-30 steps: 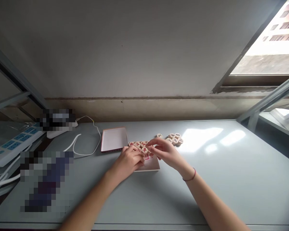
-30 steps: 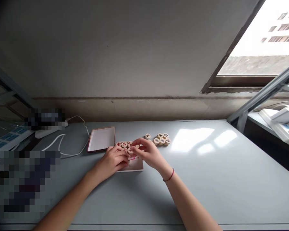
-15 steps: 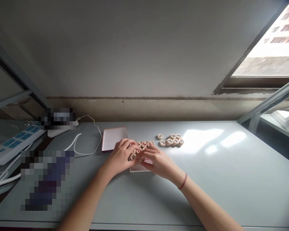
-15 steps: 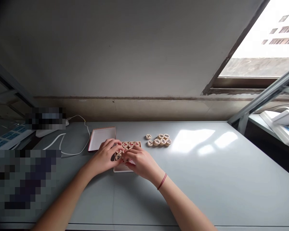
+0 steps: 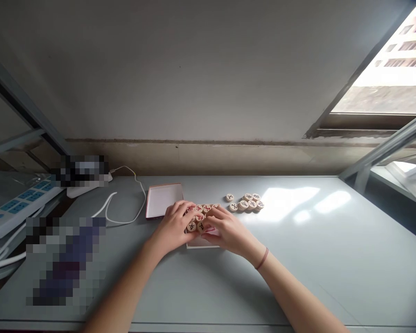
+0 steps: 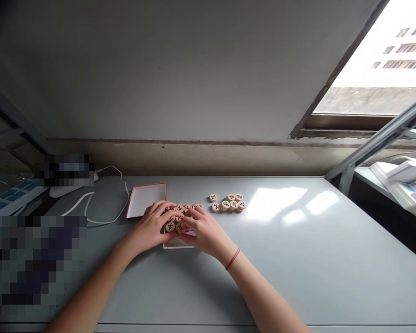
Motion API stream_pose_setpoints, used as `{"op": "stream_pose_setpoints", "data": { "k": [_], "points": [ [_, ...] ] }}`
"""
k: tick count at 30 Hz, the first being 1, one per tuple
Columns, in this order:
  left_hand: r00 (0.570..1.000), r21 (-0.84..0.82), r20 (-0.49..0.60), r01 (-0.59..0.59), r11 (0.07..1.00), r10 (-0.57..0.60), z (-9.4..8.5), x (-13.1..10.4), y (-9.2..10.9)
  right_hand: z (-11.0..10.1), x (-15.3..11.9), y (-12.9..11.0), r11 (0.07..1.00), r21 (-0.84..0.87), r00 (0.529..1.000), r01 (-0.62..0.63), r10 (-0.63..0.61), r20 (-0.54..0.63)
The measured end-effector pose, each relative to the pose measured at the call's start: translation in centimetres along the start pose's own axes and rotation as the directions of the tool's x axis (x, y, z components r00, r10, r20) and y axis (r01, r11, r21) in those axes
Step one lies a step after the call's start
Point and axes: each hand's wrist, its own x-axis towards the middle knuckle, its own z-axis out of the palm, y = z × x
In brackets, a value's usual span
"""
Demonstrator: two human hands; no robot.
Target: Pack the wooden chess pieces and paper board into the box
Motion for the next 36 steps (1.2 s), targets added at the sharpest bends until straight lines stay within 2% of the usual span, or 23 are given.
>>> {"op": "stream_pose_setpoints", "data": {
  "k": [2,3,4,7,9,12,14,19,23,25,27,29,30,34,36],
  "points": [
    [1.000,-0.002,0.002,0.001,1.000,-0.001,0.0,0.0,0.0,-1.1,0.0,0.8,0.993,0.025,0.993,-0.114,0.115,-0.024],
    [1.000,-0.003,0.003,0.003,1.000,-0.003,-0.1,0.0,0.0,-1.7,0.1,1.3,0.978,0.012,0.977,-0.210,0.210,-0.048],
    [1.000,-0.006,0.002,0.007,1.000,-0.007,0.0,0.0,0.0,-2.3,0.2,2.0,0.947,-0.017,0.945,-0.321,0.319,-0.075],
    [1.000,-0.013,-0.005,0.005,1.000,-0.005,0.0,0.0,0.0,-3.5,1.1,4.2,0.778,-0.164,0.795,-0.606,0.597,-0.108],
    [1.000,-0.009,-0.016,-0.003,1.000,0.003,0.1,0.0,0.0,-3.7,2.0,5.4,0.684,-0.271,0.721,-0.678,0.690,-0.062],
    [0.999,-0.003,-0.040,-0.012,1.000,0.012,0.0,0.0,0.1,-3.7,3.1,6.4,0.622,-0.384,0.658,-0.683,0.752,0.047],
    [0.999,-0.006,-0.048,-0.013,1.000,0.012,-0.1,0.0,0.2,-3.8,3.3,6.5,0.635,-0.393,0.667,-0.665,0.742,0.071],
    [0.998,-0.034,-0.059,-0.013,0.999,0.011,-0.2,0.0,0.2,-4.7,1.6,5.6,0.774,-0.252,0.787,-0.581,0.613,0.067],
    [0.996,-0.067,-0.085,-0.028,0.997,0.022,0.0,0.1,0.2,-5.2,0.1,4.9,0.812,-0.264,0.819,-0.520,0.562,0.117],
    [0.995,-0.078,-0.098,-0.038,0.996,0.030,0.2,0.2,0.3,-5.8,-0.1,5.2,0.829,-0.210,0.833,-0.518,0.545,0.094],
    [0.992,-0.085,-0.117,-0.049,0.995,0.039,0.4,0.4,0.3,-6.7,-0.1,6.0,0.803,-0.183,0.815,-0.567,0.579,0.014],
    [0.989,-0.095,-0.141,-0.050,0.994,0.036,0.4,0.5,0.4,-7.5,0.2,7.0,0.736,-0.222,0.761,-0.640,0.646,-0.052],
    [0.988,-0.101,-0.152,-0.048,0.994,0.032,0.4,0.5,0.5,-7.8,0.3,7.6,0.703,-0.251,0.734,-0.665,0.677,-0.048],
    [0.984,-0.118,-0.180,-0.042,0.992,0.020,0.1,0.6,0.7,-8.3,1.1,9.6,0.648,-0.330,0.645,-0.687,0.752,0.136],
    [0.981,-0.124,-0.192,-0.042,0.991,0.017,0.0,0.6,0.7,-8.1,1.5,10.3,0.639,-0.357,0.621,-0.682,0.763,0.179]
  ]
}}
